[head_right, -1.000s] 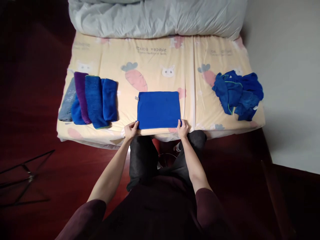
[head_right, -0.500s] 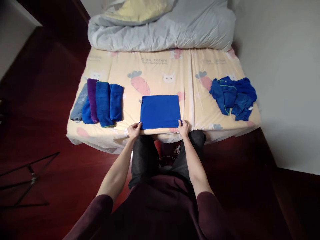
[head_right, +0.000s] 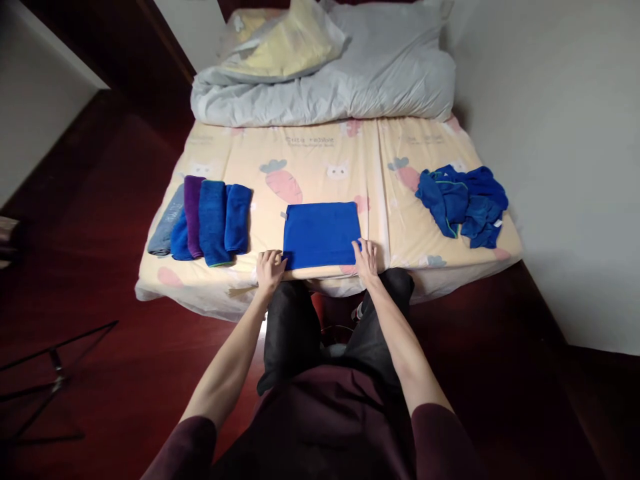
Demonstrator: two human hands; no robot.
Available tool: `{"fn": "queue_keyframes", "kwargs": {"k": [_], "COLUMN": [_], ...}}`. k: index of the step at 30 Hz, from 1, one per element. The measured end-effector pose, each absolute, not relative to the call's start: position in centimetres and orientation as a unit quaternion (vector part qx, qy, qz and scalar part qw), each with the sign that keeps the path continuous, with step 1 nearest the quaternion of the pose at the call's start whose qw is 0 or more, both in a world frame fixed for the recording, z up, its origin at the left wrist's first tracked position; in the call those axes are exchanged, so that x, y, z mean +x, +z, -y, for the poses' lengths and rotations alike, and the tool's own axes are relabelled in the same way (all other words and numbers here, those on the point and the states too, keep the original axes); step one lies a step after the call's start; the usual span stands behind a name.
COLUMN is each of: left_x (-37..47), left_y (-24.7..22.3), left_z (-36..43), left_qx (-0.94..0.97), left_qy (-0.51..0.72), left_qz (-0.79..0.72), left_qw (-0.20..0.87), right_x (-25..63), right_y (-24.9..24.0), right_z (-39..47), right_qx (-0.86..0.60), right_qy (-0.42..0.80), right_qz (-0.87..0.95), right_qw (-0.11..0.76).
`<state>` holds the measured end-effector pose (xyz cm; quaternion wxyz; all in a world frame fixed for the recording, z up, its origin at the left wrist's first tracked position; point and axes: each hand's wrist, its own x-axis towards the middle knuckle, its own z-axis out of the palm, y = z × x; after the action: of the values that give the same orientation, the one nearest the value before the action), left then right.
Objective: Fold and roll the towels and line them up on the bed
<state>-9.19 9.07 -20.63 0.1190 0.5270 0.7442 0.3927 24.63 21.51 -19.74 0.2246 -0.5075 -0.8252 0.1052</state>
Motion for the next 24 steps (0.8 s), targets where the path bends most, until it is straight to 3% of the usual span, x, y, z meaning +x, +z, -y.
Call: {"fn": "queue_keyframes", "kwargs": {"k": [6,15,24], "left_x": [-8.6,-8.6,-8.6], "left_y": [-19.4,-23.0,-22.0], "left_z": [-10.8,-10.3,-11.7], "left_qx": [0.752,0.754,0.756], "left_qy": [0.284,0.191,0.131], "left_qz": [-0.559,-0.602,-0.62], "left_qw": [0.206,0.18,0.165], "right_x": [23.8,24.3,25.6], "right_y": [-17.3,-20.3,-21.4], "right_z": [-21.1,-21.1,-22.6], "right_qx": [-0.265,-0.317,-0.374], "right_qy": [0.148,0.183,0.21], "right_qz": [0.947,0.921,0.886], "right_qw": [0.104,0.129,0.179]}}
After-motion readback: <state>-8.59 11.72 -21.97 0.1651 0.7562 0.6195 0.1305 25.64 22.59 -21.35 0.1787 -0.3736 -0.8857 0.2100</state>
